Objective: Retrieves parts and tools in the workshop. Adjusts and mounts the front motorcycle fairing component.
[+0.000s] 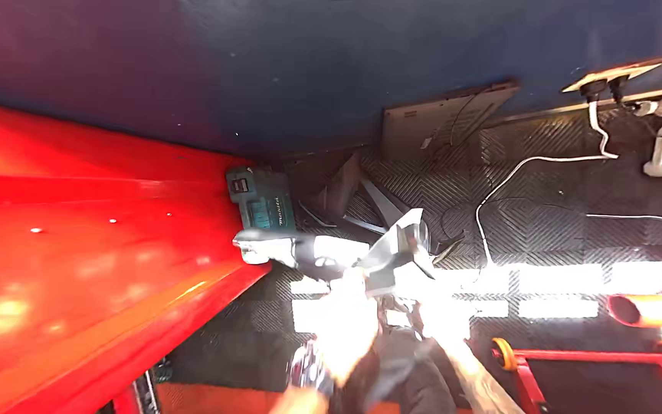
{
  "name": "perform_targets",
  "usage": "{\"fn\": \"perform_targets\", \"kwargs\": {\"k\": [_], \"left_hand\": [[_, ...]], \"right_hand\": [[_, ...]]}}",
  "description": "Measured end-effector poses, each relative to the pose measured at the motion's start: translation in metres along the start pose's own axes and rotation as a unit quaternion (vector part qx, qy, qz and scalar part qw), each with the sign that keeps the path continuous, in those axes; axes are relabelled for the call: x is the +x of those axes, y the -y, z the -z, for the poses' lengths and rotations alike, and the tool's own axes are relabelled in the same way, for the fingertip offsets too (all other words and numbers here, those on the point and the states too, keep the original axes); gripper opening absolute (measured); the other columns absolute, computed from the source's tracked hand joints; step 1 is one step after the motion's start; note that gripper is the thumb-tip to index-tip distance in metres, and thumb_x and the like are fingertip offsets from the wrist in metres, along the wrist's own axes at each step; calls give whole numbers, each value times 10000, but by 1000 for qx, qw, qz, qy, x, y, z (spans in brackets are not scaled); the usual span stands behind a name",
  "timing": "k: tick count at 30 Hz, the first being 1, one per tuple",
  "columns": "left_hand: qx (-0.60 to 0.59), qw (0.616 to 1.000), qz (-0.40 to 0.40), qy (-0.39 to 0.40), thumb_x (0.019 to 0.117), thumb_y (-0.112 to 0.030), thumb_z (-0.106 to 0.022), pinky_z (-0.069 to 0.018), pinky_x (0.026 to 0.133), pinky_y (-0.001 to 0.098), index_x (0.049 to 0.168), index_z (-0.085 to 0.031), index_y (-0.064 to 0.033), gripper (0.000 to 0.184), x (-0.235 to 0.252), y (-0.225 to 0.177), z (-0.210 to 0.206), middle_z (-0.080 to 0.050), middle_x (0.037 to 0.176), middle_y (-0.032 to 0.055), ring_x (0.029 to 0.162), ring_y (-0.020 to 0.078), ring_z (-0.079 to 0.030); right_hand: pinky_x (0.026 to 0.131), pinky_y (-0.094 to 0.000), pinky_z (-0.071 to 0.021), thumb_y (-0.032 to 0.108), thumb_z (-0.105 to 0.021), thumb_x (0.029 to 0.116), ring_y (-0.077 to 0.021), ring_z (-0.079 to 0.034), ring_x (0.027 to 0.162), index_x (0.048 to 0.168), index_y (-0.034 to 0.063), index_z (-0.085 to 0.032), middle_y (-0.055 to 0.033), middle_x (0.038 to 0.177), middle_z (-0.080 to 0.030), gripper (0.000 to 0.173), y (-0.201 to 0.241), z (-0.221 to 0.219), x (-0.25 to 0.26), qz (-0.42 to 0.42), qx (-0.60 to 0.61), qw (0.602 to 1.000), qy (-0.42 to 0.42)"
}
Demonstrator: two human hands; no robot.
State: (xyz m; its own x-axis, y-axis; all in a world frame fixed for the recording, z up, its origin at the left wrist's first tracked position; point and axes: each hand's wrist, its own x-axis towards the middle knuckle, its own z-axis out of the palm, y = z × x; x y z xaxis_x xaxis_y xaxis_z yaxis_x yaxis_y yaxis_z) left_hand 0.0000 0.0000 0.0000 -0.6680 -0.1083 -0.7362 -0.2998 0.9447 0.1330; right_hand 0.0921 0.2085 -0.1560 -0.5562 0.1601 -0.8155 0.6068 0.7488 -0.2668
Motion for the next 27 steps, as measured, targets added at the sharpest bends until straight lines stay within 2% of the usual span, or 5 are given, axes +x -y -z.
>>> {"fn": "perform_targets", "kwargs": {"k": [4, 12, 18, 22, 27], "left_hand": [[-25, 996, -82, -2, 963, -235, -619, -587, 778, 544, 1276, -579, -125, 335, 110, 14, -21, -707, 1036, 124, 928, 320, -710], [43, 996, -69, -24, 964, -183, -621, -566, 881, 588, 1487, -447, -63, 564, 221, 47, -62, -562, 1427, 193, 1084, 409, -677], [51, 996, -45, -52, 978, -128, -566, -575, 857, 572, 1431, -512, -44, 463, 244, 54, -85, -532, 1447, 194, 1137, 415, -648], [10, 997, -42, -58, 973, -363, -667, -558, 898, 576, 1393, -555, -62, 528, 254, 52, -88, -537, 1441, 191, 1200, 407, -615], [-61, 997, -20, -48, 977, -301, -623, -564, 886, 586, 1400, -548, -51, 498, 192, 62, -74, -574, 1400, 205, 1158, 396, -645]], "right_hand": [[956, -558, -541, 339, -690, 945, -336, -684, 1069, 1382, 18, -579, -199, 1180, -691, 554, -68, -26, -7, 23, 43, 997, -56], [951, -591, -535, 225, -715, 921, -354, -681, 1074, 1450, -6, -501, -209, 1204, -680, 616, -144, -40, -46, 19, 43, 999, -21], [893, -533, -582, 229, -716, 927, -315, -714, 976, 1466, -15, -472, -185, 1144, -698, 640, -157, -36, -60, 4, 53, 998, 16], [916, -486, -577, 253, -702, 944, -291, -714, 993, 1459, -30, -464, -186, 1150, -701, 635, -150, -36, -69, 8, 51, 999, 13], [917, -469, -579, 222, -704, 942, -269, -712, 985, 1416, -43, -493, -182, 1127, -705, 582, -109, -27, -97, 33, 57, 998, -9]]}}
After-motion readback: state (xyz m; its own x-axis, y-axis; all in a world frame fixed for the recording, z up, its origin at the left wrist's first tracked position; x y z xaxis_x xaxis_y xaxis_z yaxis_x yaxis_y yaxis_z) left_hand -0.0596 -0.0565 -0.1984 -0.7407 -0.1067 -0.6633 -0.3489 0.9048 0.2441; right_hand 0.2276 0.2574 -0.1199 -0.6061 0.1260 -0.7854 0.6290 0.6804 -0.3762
